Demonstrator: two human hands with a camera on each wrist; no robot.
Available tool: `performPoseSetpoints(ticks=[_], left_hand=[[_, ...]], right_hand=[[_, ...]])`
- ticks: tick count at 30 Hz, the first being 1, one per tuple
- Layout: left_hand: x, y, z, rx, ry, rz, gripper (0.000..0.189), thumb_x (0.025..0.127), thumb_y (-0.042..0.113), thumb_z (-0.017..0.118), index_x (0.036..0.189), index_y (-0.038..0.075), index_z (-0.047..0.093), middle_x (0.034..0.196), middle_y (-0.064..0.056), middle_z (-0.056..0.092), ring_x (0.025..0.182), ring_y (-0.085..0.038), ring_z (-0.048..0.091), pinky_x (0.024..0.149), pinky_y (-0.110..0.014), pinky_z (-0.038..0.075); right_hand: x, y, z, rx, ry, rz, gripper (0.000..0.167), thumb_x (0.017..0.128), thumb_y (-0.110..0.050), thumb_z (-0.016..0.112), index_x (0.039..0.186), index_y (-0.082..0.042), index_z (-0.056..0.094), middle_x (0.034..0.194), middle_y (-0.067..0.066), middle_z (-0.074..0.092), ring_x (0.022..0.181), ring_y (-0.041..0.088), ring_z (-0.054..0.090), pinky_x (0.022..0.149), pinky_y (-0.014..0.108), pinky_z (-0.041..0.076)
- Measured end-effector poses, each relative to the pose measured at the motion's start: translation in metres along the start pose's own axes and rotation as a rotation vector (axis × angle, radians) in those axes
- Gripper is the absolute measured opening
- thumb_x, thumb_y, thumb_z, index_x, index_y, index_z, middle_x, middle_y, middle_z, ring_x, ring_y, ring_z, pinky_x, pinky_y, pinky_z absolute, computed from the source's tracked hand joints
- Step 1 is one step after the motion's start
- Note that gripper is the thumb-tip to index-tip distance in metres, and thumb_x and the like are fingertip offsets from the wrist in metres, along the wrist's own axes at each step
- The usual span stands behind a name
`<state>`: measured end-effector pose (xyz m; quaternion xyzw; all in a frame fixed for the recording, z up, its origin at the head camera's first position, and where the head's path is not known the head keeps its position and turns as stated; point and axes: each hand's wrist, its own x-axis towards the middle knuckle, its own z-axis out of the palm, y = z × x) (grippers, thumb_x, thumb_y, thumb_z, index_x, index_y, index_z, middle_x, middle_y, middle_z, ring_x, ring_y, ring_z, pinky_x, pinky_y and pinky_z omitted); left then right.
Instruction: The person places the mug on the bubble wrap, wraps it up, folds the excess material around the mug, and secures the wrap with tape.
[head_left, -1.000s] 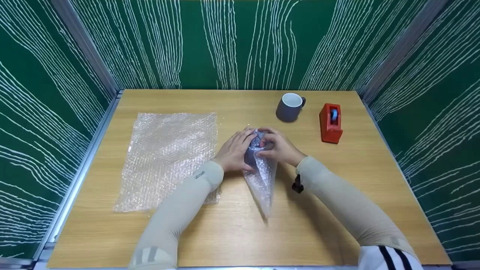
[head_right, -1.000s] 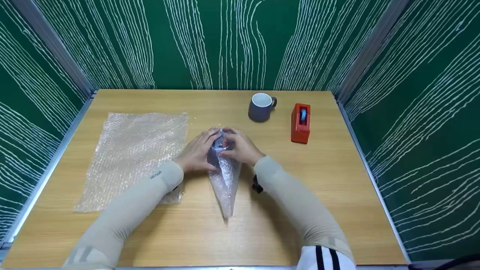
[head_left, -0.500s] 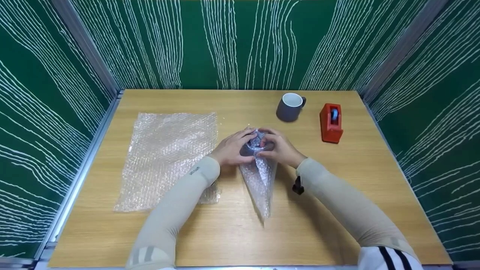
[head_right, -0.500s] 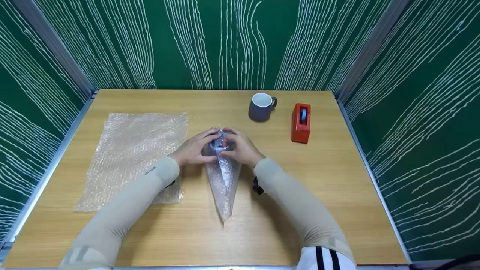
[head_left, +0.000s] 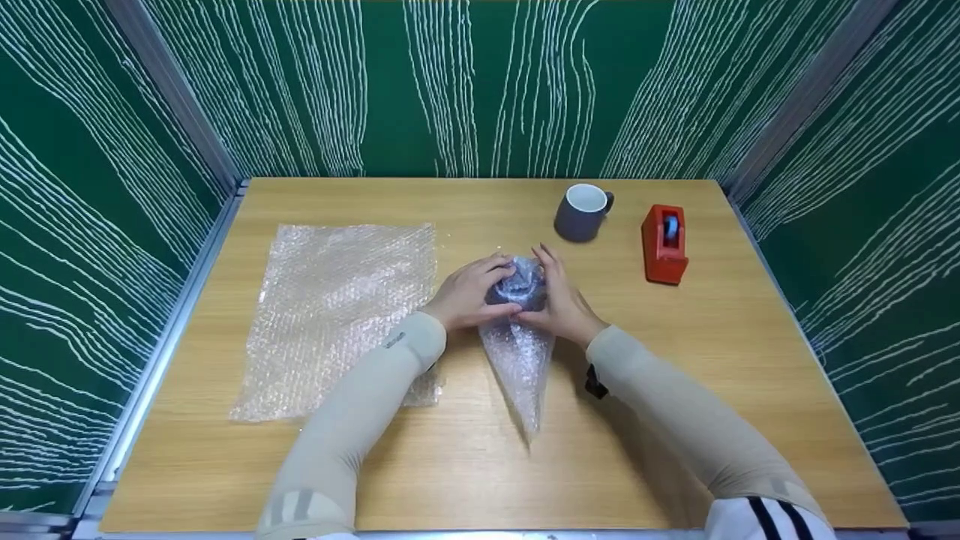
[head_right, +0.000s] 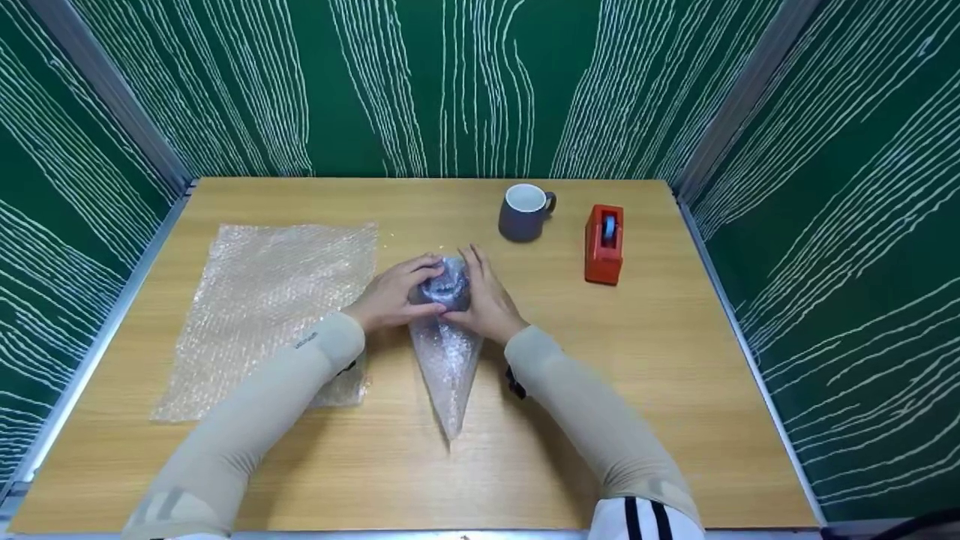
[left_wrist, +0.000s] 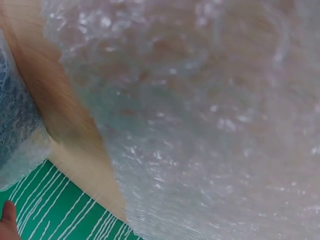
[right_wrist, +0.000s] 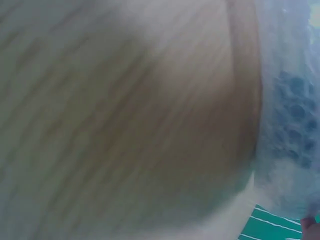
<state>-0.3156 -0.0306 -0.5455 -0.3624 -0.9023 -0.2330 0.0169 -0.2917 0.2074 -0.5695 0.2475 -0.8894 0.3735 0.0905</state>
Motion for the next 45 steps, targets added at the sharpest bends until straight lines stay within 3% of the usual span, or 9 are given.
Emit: performPoseSetpoints(ticks=[4, 10, 20, 23, 27, 33, 37, 45], left_hand=[[0.002, 0.0, 0.002, 0.005, 0.018, 0.003, 0.074, 0.095, 0.054, 0.079, 0.152, 0.01, 0.062, 0.167, -0.009, 0.051, 0.159, -0.032, 0.044, 0.132, -0.047, 0.037], [0.001, 0.001, 0.003, -0.019, 0.025, 0.0, 0.076, 0.093, 0.05, 0.084, 0.153, 0.01, 0.062, 0.168, -0.009, 0.05, 0.16, -0.031, 0.043, 0.132, -0.046, 0.036], [0.003, -0.003, 0.001, -0.033, 0.01, 0.012, 0.075, 0.094, 0.048, 0.085, 0.155, 0.012, 0.061, 0.17, -0.007, 0.048, 0.16, -0.029, 0.042, 0.132, -0.044, 0.037], [0.004, -0.005, 0.0, -0.027, 0.016, 0.034, 0.075, 0.093, 0.048, 0.086, 0.154, 0.011, 0.062, 0.169, -0.008, 0.049, 0.159, -0.03, 0.044, 0.131, -0.044, 0.039], [0.005, -0.008, -0.001, -0.013, 0.025, 0.064, 0.074, 0.09, 0.046, 0.088, 0.151, 0.01, 0.065, 0.166, -0.009, 0.052, 0.158, -0.03, 0.046, 0.13, -0.043, 0.04], [0.006, -0.009, -0.003, -0.023, -0.009, 0.043, 0.075, 0.09, 0.048, 0.087, 0.152, 0.013, 0.064, 0.168, -0.007, 0.05, 0.159, -0.029, 0.044, 0.132, -0.043, 0.038], [0.006, -0.009, -0.004, -0.042, -0.012, 0.025, 0.076, 0.089, 0.047, 0.088, 0.153, 0.014, 0.064, 0.168, -0.007, 0.05, 0.159, -0.029, 0.044, 0.132, -0.042, 0.037], [0.008, -0.009, -0.001, -0.118, 0.008, 0.002, 0.076, 0.086, 0.041, 0.092, 0.151, 0.011, 0.065, 0.167, -0.007, 0.052, 0.159, -0.029, 0.044, 0.133, -0.04, 0.034]], right_hand=[[-0.003, 0.005, 0.003, 0.0, 0.028, -0.003, 0.116, 0.079, -0.019, 0.1, 0.165, -0.001, 0.023, 0.171, 0.035, 0.025, 0.15, 0.055, 0.046, 0.126, 0.065, 0.04], [-0.01, 0.006, -0.002, -0.022, 0.018, 0.019, 0.114, 0.078, -0.025, 0.1, 0.165, 0.002, 0.031, 0.171, 0.032, 0.031, 0.16, 0.051, 0.033, 0.132, 0.064, 0.03], [-0.034, 0.006, -0.028, -0.099, 0.012, -0.049, 0.086, 0.083, -0.025, 0.097, 0.154, -0.004, 0.054, 0.162, 0.027, 0.049, 0.151, 0.049, 0.046, 0.127, 0.068, 0.036], [-0.042, 0.007, -0.034, -0.147, 0.004, -0.123, 0.072, 0.085, -0.022, 0.096, 0.146, -0.005, 0.063, 0.154, 0.023, 0.058, 0.143, 0.045, 0.055, 0.122, 0.065, 0.045], [-0.05, 0.011, -0.035, -0.224, -0.008, -0.305, 0.057, 0.084, -0.02, 0.096, 0.133, -0.005, 0.072, 0.139, 0.019, 0.07, 0.129, 0.039, 0.066, 0.112, 0.057, 0.055], [-0.06, 0.011, -0.033, -0.284, -0.031, -0.542, 0.05, 0.075, -0.015, 0.098, 0.119, -0.005, 0.077, 0.124, 0.017, 0.076, 0.115, 0.036, 0.071, 0.099, 0.054, 0.062], [-0.066, 0.006, -0.031, -0.315, -0.078, -0.606, 0.051, 0.076, -0.02, 0.098, 0.121, -0.007, 0.077, 0.122, 0.015, 0.078, 0.112, 0.036, 0.072, 0.097, 0.052, 0.063], [-0.078, -0.001, -0.021, -0.395, -0.201, -0.657, 0.055, 0.084, -0.028, 0.094, 0.132, -0.01, 0.074, 0.131, 0.011, 0.077, 0.119, 0.033, 0.071, 0.1, 0.051, 0.062]])
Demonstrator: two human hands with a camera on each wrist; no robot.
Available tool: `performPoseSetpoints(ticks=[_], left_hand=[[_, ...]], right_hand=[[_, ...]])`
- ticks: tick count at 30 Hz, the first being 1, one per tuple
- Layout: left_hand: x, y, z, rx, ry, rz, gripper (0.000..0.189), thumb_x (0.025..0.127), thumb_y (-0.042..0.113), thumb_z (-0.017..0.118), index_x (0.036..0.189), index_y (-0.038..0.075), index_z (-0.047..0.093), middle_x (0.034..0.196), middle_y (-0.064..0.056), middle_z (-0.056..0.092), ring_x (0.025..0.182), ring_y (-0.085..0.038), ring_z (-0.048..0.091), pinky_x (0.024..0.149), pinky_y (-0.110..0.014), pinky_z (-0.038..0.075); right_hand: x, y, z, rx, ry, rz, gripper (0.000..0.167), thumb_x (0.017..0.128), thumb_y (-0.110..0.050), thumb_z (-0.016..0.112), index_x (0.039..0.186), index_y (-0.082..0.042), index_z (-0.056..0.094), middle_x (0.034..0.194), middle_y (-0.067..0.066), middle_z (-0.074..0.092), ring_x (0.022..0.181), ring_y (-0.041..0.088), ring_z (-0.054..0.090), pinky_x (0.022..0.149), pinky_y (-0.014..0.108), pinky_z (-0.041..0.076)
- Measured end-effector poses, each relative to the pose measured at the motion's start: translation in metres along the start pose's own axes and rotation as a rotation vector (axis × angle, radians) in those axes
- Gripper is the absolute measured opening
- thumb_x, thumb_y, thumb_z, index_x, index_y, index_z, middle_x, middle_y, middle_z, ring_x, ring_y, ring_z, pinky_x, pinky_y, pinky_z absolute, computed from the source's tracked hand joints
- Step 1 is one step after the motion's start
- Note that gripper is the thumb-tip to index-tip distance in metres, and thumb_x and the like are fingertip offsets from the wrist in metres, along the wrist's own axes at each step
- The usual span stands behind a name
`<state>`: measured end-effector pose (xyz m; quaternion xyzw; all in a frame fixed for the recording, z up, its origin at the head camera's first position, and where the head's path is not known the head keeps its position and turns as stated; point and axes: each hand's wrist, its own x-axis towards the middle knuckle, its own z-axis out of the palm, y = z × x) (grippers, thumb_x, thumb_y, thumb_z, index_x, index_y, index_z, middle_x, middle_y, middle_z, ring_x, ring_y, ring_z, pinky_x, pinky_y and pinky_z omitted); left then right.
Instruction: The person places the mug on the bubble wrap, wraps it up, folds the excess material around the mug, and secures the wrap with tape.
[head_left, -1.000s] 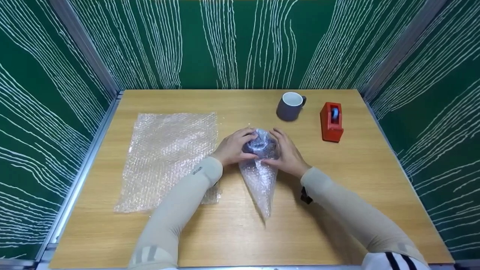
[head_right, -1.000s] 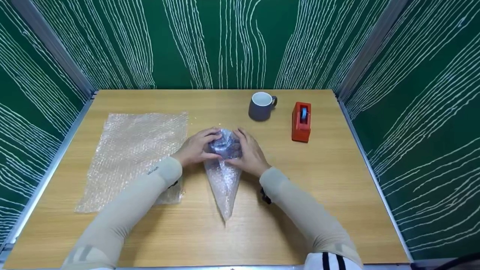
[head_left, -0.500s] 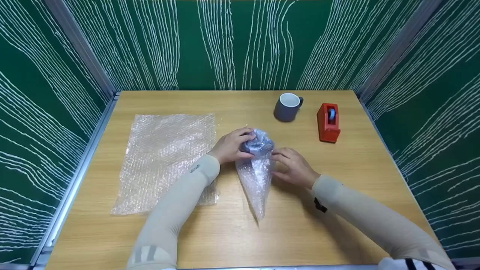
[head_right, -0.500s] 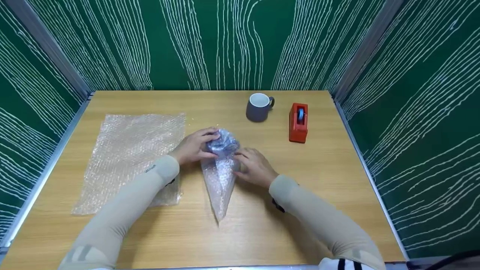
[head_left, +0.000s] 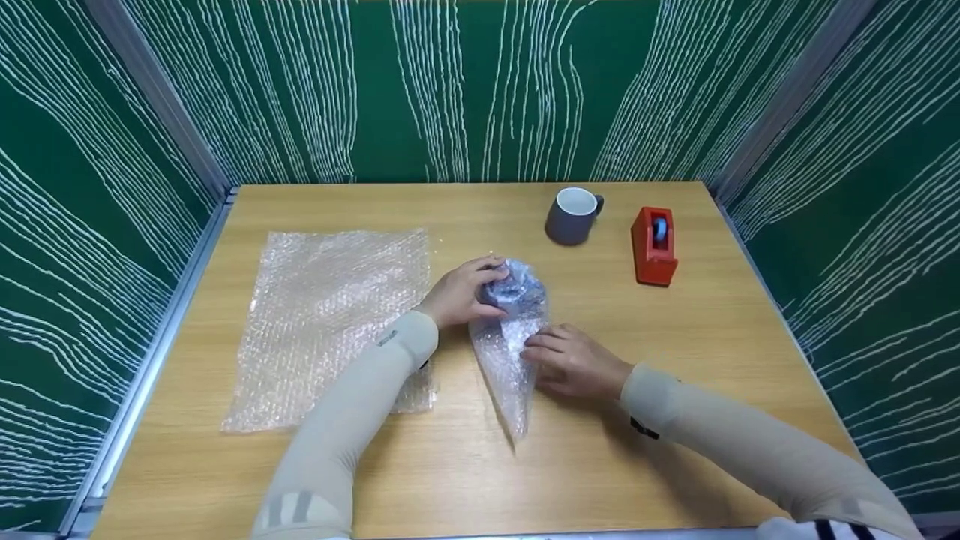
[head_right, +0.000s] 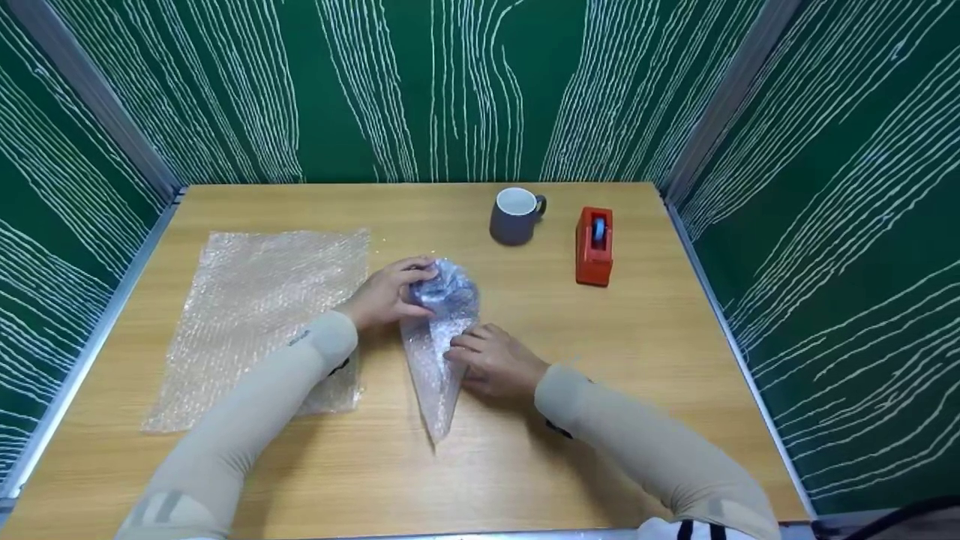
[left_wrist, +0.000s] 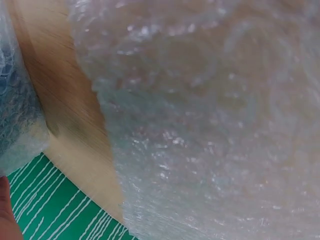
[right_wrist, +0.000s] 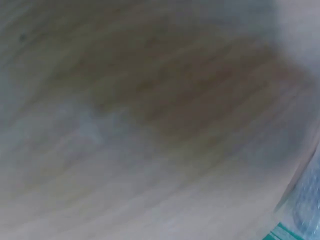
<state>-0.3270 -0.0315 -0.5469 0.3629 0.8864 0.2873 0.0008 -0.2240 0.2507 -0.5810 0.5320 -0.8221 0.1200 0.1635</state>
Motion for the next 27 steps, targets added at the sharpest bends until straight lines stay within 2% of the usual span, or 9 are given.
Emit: performPoseSetpoints(ticks=[5, 9, 15, 22, 27], left_hand=[[0.0, 0.0, 0.0, -0.004, -0.007, -0.016, 0.077, 0.086, 0.04, 0.093, 0.152, 0.012, 0.065, 0.168, -0.007, 0.051, 0.16, -0.028, 0.043, 0.134, -0.041, 0.033], [0.001, -0.001, 0.0, -0.006, -0.005, -0.021, 0.076, 0.086, 0.039, 0.093, 0.151, 0.012, 0.065, 0.167, -0.006, 0.053, 0.159, -0.028, 0.044, 0.134, -0.04, 0.034], [0.002, 0.0, 0.0, -0.045, -0.007, -0.026, 0.076, 0.085, 0.037, 0.094, 0.15, 0.01, 0.066, 0.167, -0.007, 0.053, 0.158, -0.03, 0.046, 0.132, -0.042, 0.036], [0.002, 0.0, 0.0, -0.045, -0.012, -0.049, 0.076, 0.085, 0.038, 0.094, 0.151, 0.011, 0.065, 0.167, -0.006, 0.052, 0.158, -0.029, 0.046, 0.132, -0.041, 0.036], [0.001, 0.001, 0.0, -0.045, -0.011, -0.051, 0.075, 0.086, 0.037, 0.093, 0.151, 0.012, 0.065, 0.168, -0.006, 0.051, 0.157, -0.03, 0.047, 0.132, -0.042, 0.037]], right_hand=[[0.004, -0.008, 0.002, -0.015, -0.088, -0.009, 0.058, 0.089, -0.025, 0.089, 0.143, -0.017, 0.068, 0.139, 0.01, 0.074, 0.127, 0.033, 0.069, 0.106, 0.056, 0.059], [0.009, -0.012, 0.002, -0.044, -0.128, -0.035, 0.055, 0.093, -0.026, 0.084, 0.145, -0.021, 0.067, 0.14, 0.008, 0.073, 0.129, 0.033, 0.067, 0.107, 0.056, 0.058], [0.014, -0.015, 0.008, -0.121, -0.083, -0.15, 0.045, 0.091, -0.025, 0.083, 0.133, -0.015, 0.072, 0.13, 0.009, 0.074, 0.119, 0.031, 0.068, 0.101, 0.051, 0.058], [0.018, -0.019, 0.009, -0.174, -0.095, -0.143, 0.035, 0.096, -0.021, 0.08, 0.13, -0.019, 0.074, 0.127, 0.007, 0.074, 0.116, 0.029, 0.068, 0.099, 0.049, 0.059], [0.02, -0.02, 0.006, -0.162, -0.05, -0.143, 0.032, 0.093, -0.013, 0.077, 0.125, -0.016, 0.077, 0.119, 0.008, 0.076, 0.111, 0.029, 0.071, 0.096, 0.047, 0.06]])
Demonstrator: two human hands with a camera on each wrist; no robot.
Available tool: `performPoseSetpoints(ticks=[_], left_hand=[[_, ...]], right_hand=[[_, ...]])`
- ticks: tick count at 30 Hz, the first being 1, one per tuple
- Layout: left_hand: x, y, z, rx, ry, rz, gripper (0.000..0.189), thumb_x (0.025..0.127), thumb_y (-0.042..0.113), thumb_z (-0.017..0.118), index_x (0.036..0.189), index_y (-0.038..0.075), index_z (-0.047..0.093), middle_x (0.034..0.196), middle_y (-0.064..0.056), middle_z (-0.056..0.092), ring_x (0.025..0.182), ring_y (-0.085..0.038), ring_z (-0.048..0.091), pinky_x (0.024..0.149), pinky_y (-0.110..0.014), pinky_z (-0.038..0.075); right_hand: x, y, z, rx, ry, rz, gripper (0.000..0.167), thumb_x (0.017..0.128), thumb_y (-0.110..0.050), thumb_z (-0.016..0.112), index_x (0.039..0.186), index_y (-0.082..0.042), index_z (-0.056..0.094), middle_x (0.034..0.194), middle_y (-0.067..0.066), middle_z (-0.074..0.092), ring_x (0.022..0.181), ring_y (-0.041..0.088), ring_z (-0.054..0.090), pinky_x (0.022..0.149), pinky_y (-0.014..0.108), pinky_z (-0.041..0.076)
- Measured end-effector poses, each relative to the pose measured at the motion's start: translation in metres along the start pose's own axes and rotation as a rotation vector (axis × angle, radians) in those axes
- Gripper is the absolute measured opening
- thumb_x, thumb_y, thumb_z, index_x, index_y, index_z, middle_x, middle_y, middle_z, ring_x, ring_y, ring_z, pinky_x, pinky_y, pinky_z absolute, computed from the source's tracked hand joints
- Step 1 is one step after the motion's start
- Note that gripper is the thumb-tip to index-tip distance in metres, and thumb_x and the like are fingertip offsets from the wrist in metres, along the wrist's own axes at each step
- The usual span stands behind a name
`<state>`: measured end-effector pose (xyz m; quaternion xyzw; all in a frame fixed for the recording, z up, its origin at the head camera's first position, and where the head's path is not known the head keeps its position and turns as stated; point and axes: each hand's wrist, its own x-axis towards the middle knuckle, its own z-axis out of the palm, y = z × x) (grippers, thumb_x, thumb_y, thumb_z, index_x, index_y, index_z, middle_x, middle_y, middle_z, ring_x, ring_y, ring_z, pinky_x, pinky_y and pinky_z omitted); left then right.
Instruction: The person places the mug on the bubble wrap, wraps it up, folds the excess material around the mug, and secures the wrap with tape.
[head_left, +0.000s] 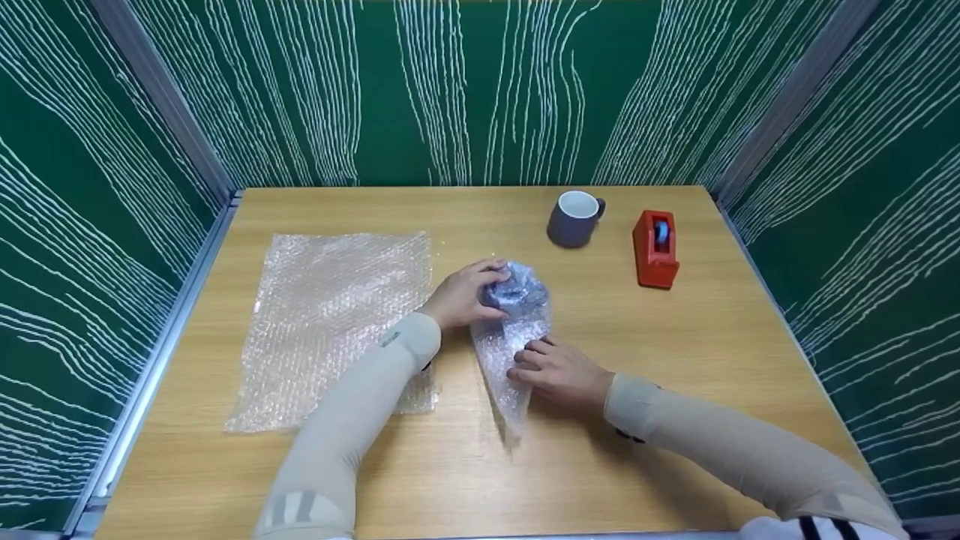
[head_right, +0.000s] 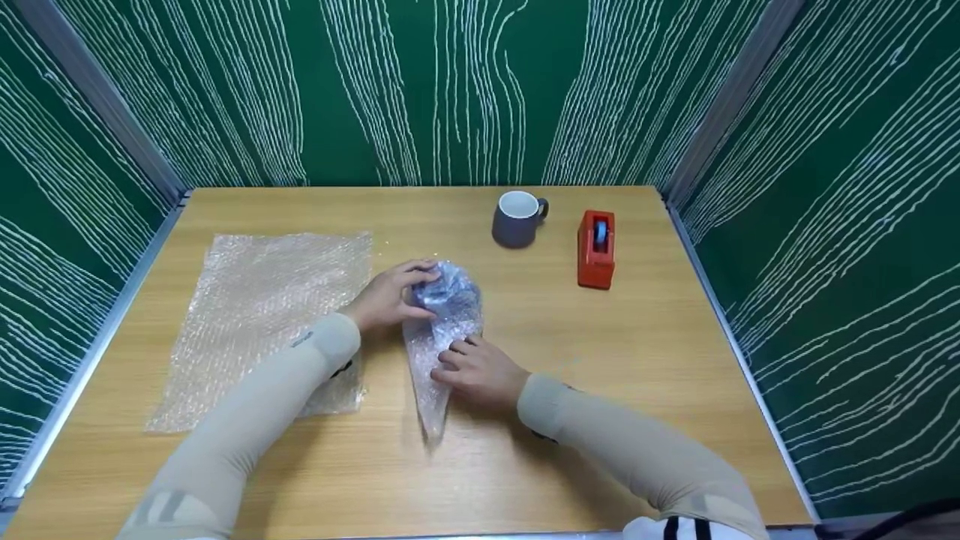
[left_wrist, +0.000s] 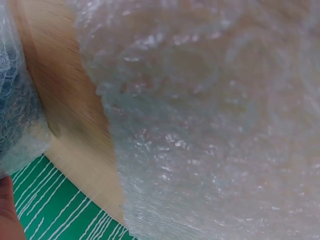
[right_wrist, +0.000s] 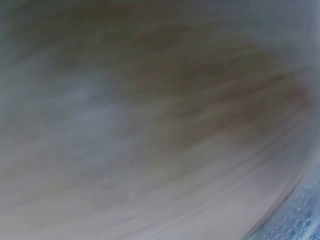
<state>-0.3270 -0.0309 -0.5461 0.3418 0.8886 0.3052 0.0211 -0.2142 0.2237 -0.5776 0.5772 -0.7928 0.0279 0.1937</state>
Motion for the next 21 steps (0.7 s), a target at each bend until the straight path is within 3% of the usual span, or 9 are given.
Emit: performPoseSetpoints(ticks=[12, 21], left_hand=[[0.001, -0.001, 0.0, -0.014, -0.009, -0.013, 0.077, 0.086, 0.038, 0.094, 0.152, 0.013, 0.064, 0.168, -0.005, 0.051, 0.158, -0.028, 0.046, 0.133, -0.041, 0.035], [0.002, -0.001, 0.002, -0.022, 0.015, 0.009, 0.072, 0.085, 0.033, 0.094, 0.148, 0.009, 0.067, 0.166, -0.006, 0.053, 0.156, -0.029, 0.049, 0.131, -0.039, 0.038]], right_hand=[[-0.004, 0.01, 0.0, 0.168, 0.206, 0.05, 0.033, 0.081, -0.001, 0.082, 0.112, -0.009, 0.076, 0.11, 0.01, 0.078, 0.1, 0.03, 0.073, 0.084, 0.046, 0.062], [0.002, 0.02, -0.004, 0.305, 0.358, 0.234, 0.036, 0.077, 0.008, 0.074, 0.11, -0.007, 0.077, 0.105, 0.01, 0.081, 0.096, 0.032, 0.075, 0.079, 0.048, 0.063]])
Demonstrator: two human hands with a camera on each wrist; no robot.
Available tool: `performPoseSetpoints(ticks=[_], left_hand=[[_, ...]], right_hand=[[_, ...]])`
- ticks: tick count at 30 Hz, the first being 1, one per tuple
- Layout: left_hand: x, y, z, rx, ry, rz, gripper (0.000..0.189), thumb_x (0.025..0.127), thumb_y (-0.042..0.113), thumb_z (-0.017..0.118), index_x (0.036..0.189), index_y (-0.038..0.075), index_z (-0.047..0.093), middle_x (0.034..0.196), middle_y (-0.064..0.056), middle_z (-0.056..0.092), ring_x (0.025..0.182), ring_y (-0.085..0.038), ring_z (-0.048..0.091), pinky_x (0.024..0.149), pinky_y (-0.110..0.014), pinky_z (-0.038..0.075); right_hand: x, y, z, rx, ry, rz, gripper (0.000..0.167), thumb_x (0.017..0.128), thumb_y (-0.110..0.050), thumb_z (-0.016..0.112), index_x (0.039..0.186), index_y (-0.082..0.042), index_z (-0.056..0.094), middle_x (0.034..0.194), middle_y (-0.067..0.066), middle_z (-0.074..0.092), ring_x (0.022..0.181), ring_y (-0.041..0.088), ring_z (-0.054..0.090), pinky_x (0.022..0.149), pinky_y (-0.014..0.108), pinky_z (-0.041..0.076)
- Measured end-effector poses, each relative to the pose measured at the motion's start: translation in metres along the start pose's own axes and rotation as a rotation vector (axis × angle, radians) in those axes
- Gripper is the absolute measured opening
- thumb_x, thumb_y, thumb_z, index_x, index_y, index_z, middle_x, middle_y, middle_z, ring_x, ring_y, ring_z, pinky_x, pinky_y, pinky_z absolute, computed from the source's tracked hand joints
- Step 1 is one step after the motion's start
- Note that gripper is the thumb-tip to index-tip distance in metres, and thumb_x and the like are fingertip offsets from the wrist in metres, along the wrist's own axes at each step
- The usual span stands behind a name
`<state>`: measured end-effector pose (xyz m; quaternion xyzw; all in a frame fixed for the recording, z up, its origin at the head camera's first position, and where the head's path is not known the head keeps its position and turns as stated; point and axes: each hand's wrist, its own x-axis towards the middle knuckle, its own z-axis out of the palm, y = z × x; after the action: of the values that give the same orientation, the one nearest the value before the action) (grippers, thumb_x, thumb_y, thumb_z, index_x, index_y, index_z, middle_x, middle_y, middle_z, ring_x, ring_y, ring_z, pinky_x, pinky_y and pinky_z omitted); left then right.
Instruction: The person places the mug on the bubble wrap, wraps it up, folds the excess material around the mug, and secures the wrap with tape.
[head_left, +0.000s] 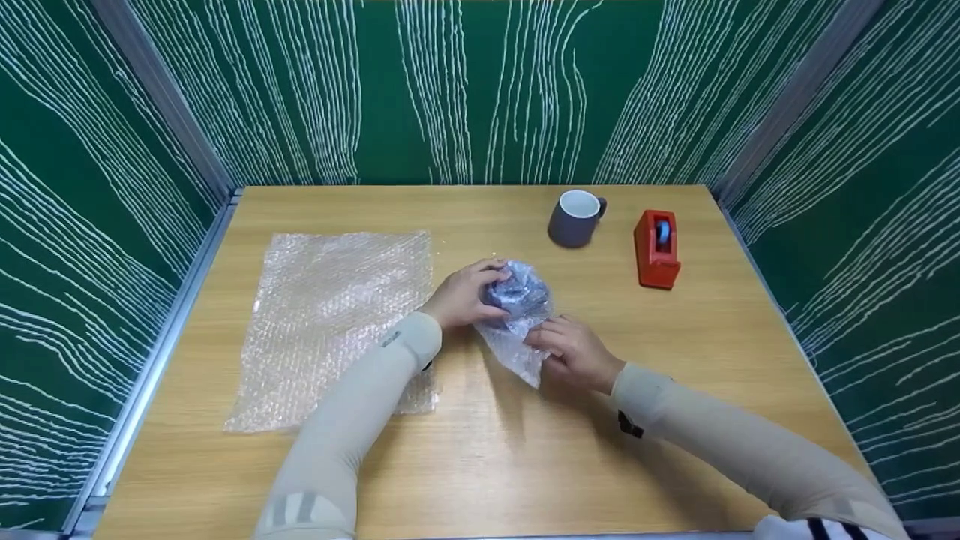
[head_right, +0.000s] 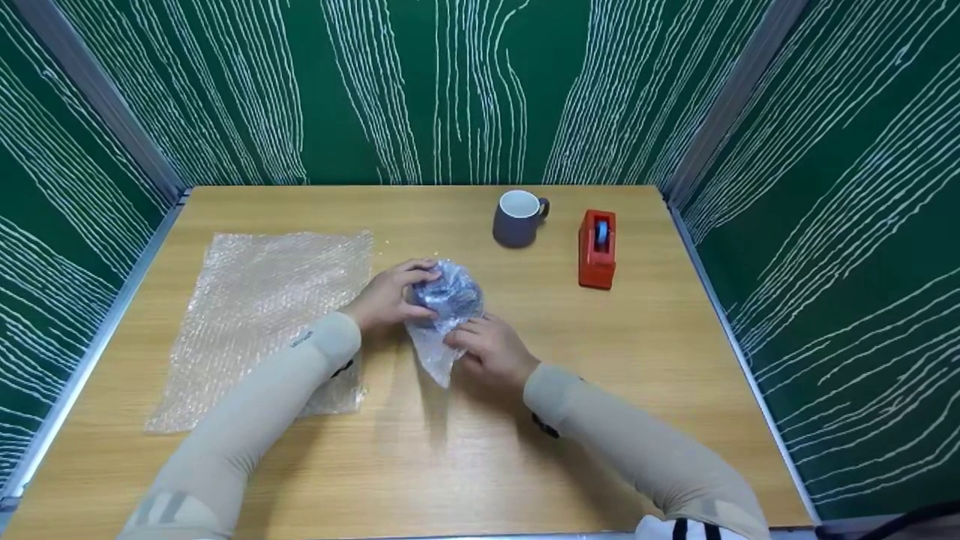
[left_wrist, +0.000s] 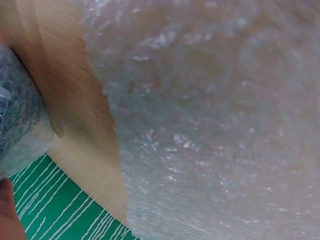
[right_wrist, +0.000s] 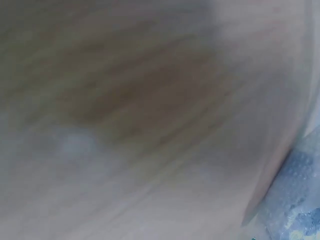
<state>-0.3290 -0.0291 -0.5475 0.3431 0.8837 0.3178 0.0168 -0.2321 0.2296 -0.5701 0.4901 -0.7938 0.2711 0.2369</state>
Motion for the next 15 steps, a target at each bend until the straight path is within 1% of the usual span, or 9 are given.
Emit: performPoseSetpoints(ticks=[4, 8, 12, 15], left_hand=[[0.0, 0.001, -0.002, -0.004, -0.013, -0.009, 0.072, 0.086, 0.032, 0.094, 0.148, 0.009, 0.067, 0.166, -0.006, 0.053, 0.156, -0.03, 0.049, 0.131, -0.041, 0.038], [0.001, 0.002, -0.003, -0.001, -0.028, -0.014, 0.071, 0.087, 0.032, 0.094, 0.148, 0.01, 0.067, 0.166, -0.005, 0.053, 0.156, -0.03, 0.049, 0.131, -0.041, 0.039], [0.001, 0.001, -0.005, 0.005, -0.055, -0.021, 0.069, 0.09, 0.034, 0.092, 0.15, 0.012, 0.066, 0.167, -0.005, 0.051, 0.156, -0.03, 0.048, 0.131, -0.043, 0.039], [0.0, 0.0, -0.007, 0.009, -0.08, -0.024, 0.069, 0.091, 0.035, 0.089, 0.151, 0.012, 0.064, 0.168, -0.004, 0.049, 0.157, -0.03, 0.047, 0.132, -0.044, 0.038]], right_hand=[[0.005, -0.001, -0.004, 0.1, 0.027, 0.139, 0.036, 0.078, 0.011, 0.069, 0.109, -0.006, 0.078, 0.107, 0.013, 0.081, 0.1, 0.034, 0.076, 0.083, 0.051, 0.063], [0.013, -0.001, -0.008, 0.167, 0.037, 0.282, 0.036, 0.08, 0.015, 0.067, 0.109, -0.004, 0.077, 0.11, 0.016, 0.08, 0.102, 0.036, 0.075, 0.09, 0.053, 0.063], [0.022, 0.001, -0.012, 0.238, 0.021, 0.414, 0.034, 0.085, 0.017, 0.066, 0.111, -0.002, 0.077, 0.116, 0.018, 0.079, 0.112, 0.039, 0.074, 0.101, 0.054, 0.06], [0.028, 0.005, -0.014, 0.295, -0.004, 0.502, 0.033, 0.089, 0.016, 0.063, 0.112, -0.002, 0.077, 0.118, 0.015, 0.078, 0.118, 0.036, 0.071, 0.106, 0.049, 0.058]])
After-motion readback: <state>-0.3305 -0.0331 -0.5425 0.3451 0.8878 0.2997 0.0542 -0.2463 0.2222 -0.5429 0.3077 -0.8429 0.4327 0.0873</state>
